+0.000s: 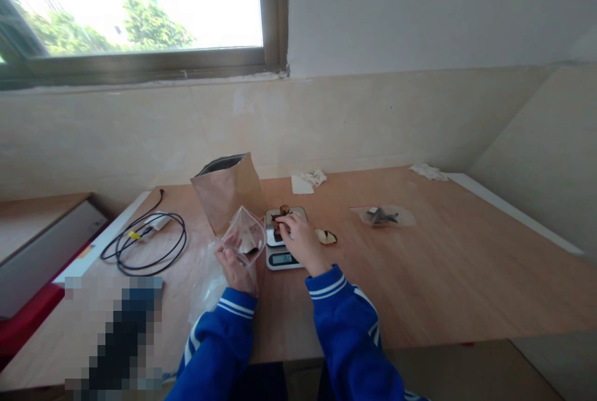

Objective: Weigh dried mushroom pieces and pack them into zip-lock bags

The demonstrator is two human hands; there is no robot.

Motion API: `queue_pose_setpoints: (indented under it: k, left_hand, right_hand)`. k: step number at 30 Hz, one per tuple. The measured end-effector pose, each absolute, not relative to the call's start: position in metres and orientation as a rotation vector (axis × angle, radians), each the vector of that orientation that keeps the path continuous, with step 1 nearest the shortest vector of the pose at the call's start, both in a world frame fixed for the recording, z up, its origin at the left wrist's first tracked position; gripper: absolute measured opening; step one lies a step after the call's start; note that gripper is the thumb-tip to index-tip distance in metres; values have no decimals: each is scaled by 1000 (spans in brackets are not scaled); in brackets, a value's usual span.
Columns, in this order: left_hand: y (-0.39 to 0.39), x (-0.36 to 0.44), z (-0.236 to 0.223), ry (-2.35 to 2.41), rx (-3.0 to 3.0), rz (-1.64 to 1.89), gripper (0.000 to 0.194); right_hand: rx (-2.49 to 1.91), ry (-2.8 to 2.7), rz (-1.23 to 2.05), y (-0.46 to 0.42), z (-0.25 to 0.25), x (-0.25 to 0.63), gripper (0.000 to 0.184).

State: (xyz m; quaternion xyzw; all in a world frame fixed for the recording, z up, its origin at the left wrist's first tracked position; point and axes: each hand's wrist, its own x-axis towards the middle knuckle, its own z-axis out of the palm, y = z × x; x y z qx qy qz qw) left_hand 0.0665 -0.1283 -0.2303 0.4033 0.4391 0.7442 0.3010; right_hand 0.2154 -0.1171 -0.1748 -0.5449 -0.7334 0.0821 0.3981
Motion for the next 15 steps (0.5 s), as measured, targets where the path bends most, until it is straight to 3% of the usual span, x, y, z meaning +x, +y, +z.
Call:
queue_pose_setpoints:
  k: [4, 7, 11, 15]
  left_hand:
    - [-129, 67, -231, 1150, 1071, 1961, 37]
    - [-129, 67, -230, 1124, 1053, 1953, 37]
    - [-131, 67, -227, 1135, 1045, 1961, 37]
    - [-131, 69, -223, 1137, 1032, 1944, 37]
  right_hand:
    - [-1515, -2087, -8, -111, -206, 218, 30]
    - [-1586, -2074, -67, -109, -210, 215, 22]
    - [-1579, -1922, 5, -111, -198, 213, 13]
    - [-1403, -1583, 182, -122, -168, 205, 20]
